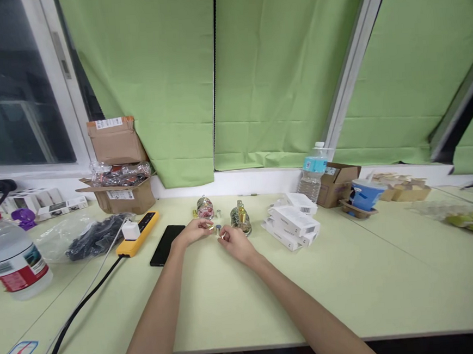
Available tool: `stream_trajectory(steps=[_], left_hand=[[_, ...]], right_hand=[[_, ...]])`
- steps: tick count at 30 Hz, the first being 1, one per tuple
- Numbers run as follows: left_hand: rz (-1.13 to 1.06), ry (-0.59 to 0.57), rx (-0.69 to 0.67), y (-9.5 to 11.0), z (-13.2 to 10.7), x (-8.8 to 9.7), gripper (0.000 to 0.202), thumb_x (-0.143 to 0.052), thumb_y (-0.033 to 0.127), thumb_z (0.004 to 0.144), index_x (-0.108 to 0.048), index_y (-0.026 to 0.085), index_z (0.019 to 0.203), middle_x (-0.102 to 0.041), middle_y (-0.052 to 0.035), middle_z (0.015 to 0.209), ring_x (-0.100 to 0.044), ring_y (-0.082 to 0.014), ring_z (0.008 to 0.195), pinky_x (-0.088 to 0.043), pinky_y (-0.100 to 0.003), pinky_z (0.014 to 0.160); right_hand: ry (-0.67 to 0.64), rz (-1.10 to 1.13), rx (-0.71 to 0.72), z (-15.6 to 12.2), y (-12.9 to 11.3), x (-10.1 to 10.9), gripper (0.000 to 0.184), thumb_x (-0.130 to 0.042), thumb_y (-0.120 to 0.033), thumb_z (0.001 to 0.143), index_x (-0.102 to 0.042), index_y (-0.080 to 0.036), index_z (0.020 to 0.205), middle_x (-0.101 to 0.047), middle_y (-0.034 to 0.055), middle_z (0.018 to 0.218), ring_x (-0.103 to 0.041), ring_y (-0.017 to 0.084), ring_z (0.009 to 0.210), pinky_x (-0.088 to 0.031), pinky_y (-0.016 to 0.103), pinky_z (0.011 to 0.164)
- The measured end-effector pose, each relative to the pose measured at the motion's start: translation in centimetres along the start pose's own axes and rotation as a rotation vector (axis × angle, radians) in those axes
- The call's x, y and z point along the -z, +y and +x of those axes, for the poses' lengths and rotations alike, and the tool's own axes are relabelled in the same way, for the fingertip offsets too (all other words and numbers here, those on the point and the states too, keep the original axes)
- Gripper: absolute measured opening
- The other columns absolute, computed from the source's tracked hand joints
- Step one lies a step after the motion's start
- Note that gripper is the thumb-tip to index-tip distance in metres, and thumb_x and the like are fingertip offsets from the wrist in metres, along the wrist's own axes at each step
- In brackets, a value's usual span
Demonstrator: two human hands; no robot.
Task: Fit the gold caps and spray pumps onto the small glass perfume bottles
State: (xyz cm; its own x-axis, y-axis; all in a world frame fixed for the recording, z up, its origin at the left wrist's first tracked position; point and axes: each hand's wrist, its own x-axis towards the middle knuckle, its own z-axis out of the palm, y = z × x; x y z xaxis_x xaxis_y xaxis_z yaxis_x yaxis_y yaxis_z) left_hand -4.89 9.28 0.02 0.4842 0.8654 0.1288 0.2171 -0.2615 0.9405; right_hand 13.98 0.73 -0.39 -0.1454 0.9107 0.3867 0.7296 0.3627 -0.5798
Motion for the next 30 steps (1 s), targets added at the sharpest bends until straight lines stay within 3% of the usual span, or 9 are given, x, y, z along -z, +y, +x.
stream_trajectory(steps=[4,11,17,22,25,30], left_hand=[[-0.091,0.045,0.037,0.2,0.1,0.0,0.04,-0.075,0.034,0.067,-0.071,0.015,0.102,-0.067,-0.0037,0.08,-0.059,-0.0138,0.071,-0.046,-0.027,0.071],[-0.286,0.164,0.069,-0.2,0.0,0.8,0.044,-0.08,0.043,0.062,-0.071,0.011,0.091,-0.07,-0.0089,0.08,-0.056,-0.0104,0.059,-0.042,-0.024,0.058],[-0.279,0.191,0.049,-0.5,0.2,0.5,0.039,-0.081,0.035,0.061,-0.069,0.011,0.09,-0.07,-0.0078,0.078,-0.057,-0.0108,0.059,-0.043,-0.023,0.056],[-0.133,0.288,0.006,-1.2,0.7,-0.3,0.027,-0.073,0.029,0.068,-0.065,0.014,0.09,-0.065,-0.0021,0.068,-0.055,-0.0113,0.055,-0.041,-0.022,0.052],[0.046,0.379,-0.043,-1.5,0.8,-0.8,0.02,-0.065,0.025,0.075,-0.063,0.016,0.092,-0.062,-0.0001,0.066,-0.055,-0.0119,0.057,-0.041,-0.023,0.056],[0.496,0.541,-0.106,-1.3,0.4,-1.0,0.019,-0.058,0.017,0.079,-0.062,0.02,0.097,-0.068,-0.0051,0.089,-0.062,-0.0164,0.076,-0.044,-0.026,0.07]], right_hand=[[0.026,0.059,0.003,0.1,0.2,-0.2,0.009,-0.055,-0.018,0.079,-0.06,-0.019,0.087,-0.059,-0.0028,0.064,-0.054,0.013,0.059,-0.038,0.022,0.058],[0.034,0.139,0.033,0.3,0.5,-0.5,0.013,-0.051,-0.021,0.081,-0.062,-0.018,0.088,-0.057,-0.003,0.062,-0.051,0.012,0.055,-0.037,0.022,0.055],[0.003,0.081,0.078,-0.1,-0.3,-0.1,0.015,-0.05,-0.022,0.085,-0.064,-0.018,0.089,-0.059,-0.0017,0.065,-0.051,0.013,0.055,-0.037,0.023,0.056],[-0.056,0.041,0.292,-1.7,-3.4,-0.3,0.02,-0.051,-0.02,0.088,-0.064,-0.021,0.103,-0.064,0.0017,0.086,-0.055,0.013,0.065,-0.041,0.025,0.065],[-0.089,0.017,0.356,-2.3,-4.8,-1.0,0.016,-0.049,-0.017,0.088,-0.063,-0.022,0.096,-0.063,0.0013,0.082,-0.055,0.014,0.069,-0.04,0.024,0.066],[-0.108,0.039,0.364,-1.9,-4.4,-1.3,0.014,-0.05,-0.014,0.086,-0.061,-0.021,0.089,-0.061,-0.0004,0.075,-0.053,0.013,0.066,-0.039,0.023,0.063]])
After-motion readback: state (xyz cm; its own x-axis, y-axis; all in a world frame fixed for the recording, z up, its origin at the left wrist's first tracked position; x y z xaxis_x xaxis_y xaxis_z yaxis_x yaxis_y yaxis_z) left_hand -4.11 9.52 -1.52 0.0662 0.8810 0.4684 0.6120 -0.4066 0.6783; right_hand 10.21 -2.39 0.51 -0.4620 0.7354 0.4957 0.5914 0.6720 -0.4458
